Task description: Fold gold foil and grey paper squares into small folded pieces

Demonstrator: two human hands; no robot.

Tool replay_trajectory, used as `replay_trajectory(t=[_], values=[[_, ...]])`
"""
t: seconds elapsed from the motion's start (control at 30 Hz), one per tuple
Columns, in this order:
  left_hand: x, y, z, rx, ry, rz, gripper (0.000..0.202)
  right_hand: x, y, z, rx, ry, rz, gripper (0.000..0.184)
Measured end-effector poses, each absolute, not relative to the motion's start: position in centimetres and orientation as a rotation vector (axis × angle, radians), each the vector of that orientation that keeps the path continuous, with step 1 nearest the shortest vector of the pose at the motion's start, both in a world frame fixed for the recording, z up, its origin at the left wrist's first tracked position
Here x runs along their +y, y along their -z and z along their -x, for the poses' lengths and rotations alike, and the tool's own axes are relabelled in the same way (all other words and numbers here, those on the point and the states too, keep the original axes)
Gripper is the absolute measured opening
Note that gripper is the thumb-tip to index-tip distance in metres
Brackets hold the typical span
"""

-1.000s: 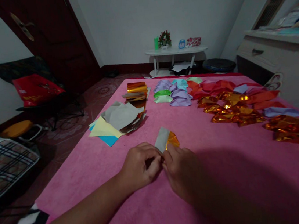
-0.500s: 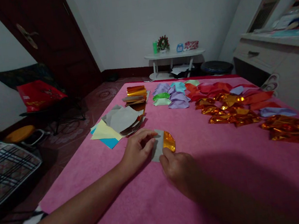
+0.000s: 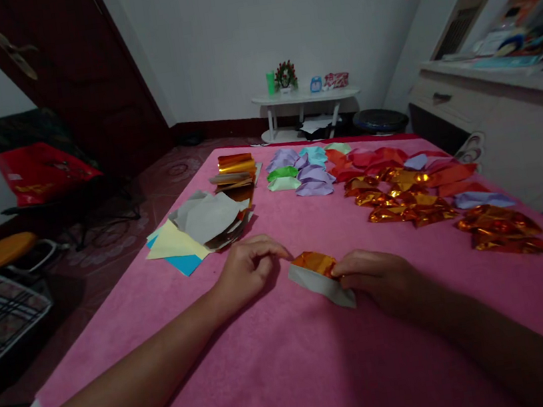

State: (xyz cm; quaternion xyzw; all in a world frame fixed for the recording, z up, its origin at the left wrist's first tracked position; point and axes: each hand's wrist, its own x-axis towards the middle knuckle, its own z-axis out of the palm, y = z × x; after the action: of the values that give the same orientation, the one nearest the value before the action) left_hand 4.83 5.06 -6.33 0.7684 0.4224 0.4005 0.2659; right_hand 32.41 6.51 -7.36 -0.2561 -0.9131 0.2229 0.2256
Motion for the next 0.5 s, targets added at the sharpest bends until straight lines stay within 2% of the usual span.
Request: replay_trajectory(t=[0.17,0.3,0.5], values=[[4.6,6.4,-5.3,1.017,-1.031,-2.219,0.042,7.0,7.9,-32.7,-2.525,-0.569,0.580,0.023],[4.7,6.8,-5.4,0.973,-0.911,-2.289,0.036,8.1,7.7,-32.8,-2.520,-0.571,0.516,0.021],[4.4,6.7,-5.5,0.892,-0.746,-2.533,0.034,7.2,7.1,-32.8,-2.497,-0.465,0.706,0.028]])
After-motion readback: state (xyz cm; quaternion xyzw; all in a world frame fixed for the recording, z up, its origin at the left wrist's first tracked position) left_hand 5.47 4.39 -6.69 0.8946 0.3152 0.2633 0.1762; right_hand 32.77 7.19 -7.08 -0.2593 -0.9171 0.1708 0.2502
